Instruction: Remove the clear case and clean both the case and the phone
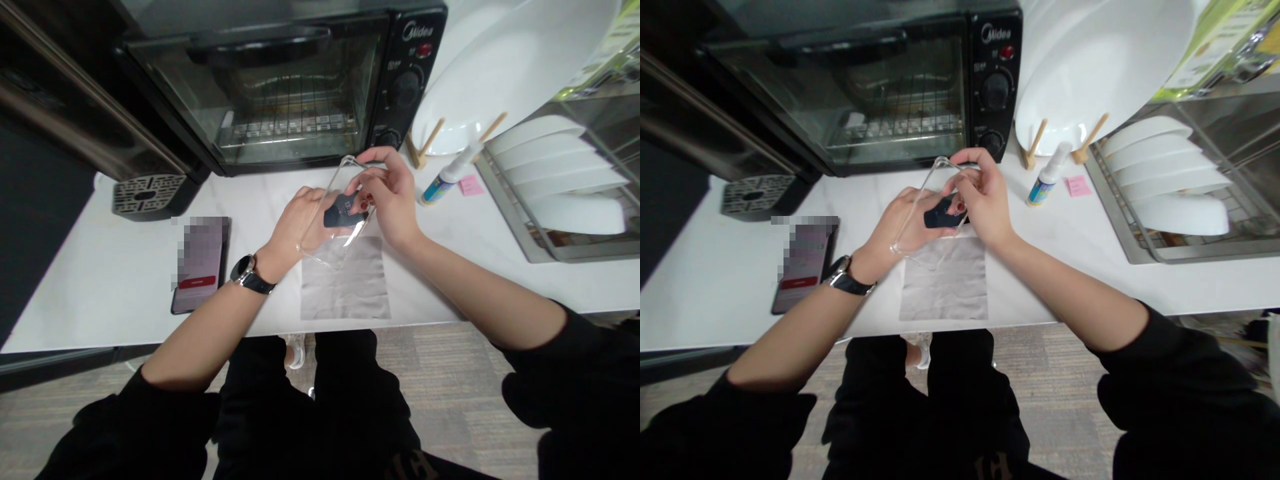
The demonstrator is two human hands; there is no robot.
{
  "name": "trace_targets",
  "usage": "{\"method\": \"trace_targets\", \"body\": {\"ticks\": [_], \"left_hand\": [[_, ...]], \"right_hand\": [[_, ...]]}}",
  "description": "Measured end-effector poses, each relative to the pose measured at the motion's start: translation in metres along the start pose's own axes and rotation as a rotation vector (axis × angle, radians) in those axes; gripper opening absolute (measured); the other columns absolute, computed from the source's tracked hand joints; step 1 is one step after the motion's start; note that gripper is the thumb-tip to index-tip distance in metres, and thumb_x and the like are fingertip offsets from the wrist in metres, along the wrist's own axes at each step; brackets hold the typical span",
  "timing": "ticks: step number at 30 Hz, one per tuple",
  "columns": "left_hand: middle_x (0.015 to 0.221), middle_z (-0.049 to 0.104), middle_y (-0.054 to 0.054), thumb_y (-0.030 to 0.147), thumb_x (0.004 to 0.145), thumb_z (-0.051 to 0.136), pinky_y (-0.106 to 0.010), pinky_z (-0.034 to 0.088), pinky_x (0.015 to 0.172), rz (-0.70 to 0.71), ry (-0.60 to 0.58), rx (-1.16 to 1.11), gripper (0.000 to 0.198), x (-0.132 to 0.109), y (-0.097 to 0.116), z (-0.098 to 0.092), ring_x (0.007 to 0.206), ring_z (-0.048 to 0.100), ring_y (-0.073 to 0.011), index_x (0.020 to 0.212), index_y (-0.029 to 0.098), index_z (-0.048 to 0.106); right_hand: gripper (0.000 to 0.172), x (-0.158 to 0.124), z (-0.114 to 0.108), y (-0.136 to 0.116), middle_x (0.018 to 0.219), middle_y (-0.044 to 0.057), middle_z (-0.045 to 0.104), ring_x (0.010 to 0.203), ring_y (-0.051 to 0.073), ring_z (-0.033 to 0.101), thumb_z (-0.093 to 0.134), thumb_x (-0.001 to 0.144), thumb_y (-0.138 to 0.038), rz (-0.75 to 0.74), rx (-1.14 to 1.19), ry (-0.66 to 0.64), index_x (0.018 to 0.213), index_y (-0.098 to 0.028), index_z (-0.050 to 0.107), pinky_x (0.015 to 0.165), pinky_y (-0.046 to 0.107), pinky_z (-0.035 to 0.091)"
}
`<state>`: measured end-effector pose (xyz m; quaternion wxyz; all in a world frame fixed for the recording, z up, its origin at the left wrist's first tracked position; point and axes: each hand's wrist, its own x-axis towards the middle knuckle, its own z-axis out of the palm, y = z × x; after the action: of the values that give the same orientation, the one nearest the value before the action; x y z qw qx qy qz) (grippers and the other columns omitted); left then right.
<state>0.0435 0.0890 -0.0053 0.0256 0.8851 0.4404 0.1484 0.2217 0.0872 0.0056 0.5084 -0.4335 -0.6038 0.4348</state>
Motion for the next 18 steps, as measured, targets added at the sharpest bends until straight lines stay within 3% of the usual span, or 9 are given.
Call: {"method": "trace_targets", "body": {"ticks": [7,13,16,18], "left_hand": [[0.101,0.072,-0.008,0.073,0.091,0.056,-0.043,0.049,0.095,-0.007,0.026,-0.030,0.059,0.0005,0.0012,0.0016,0.099,0.064,-0.0265,0.114,0.022,0.073],[0.113,0.069,-0.010,0.067,0.086,0.069,-0.045,0.049,0.104,-0.020,0.003,-0.084,0.059,-0.0018,-0.0054,0.0048,0.110,0.062,-0.0284,0.123,0.021,0.072],[0.133,0.064,-0.012,0.065,0.084,0.072,-0.047,0.045,0.117,-0.010,0.031,-0.068,0.063,-0.0041,-0.0070,0.0029,0.129,0.054,-0.0323,0.129,0.021,0.069],[0.142,0.060,-0.010,0.058,0.091,0.067,-0.047,0.038,0.126,0.015,0.115,-0.093,0.053,-0.0054,-0.0036,-0.0023,0.143,0.044,-0.0317,0.130,0.022,0.068]], "right_hand": [[0.024,-0.0005,0.0003,-0.0012,0.090,0.000,0.070,0.057,0.014,0.060,0.055,0.090,-0.038,0.039,0.020,0.015,0.110,-0.030,0.044,0.058,0.033,0.051],[0.022,-0.0012,0.0006,-0.0037,0.089,0.000,0.070,0.055,0.013,0.058,0.055,0.090,-0.036,0.044,0.024,0.012,0.108,-0.030,0.044,0.058,0.034,0.051],[0.023,-0.0011,-0.0005,-0.0020,0.088,0.000,0.071,0.055,0.014,0.058,0.055,0.089,-0.036,0.038,0.041,0.020,0.109,-0.030,0.045,0.058,0.034,0.052],[0.024,-0.0009,-0.0017,0.0004,0.088,0.000,0.071,0.055,0.014,0.058,0.055,0.088,-0.035,0.010,0.079,0.018,0.109,-0.029,0.045,0.057,0.033,0.052]]}}
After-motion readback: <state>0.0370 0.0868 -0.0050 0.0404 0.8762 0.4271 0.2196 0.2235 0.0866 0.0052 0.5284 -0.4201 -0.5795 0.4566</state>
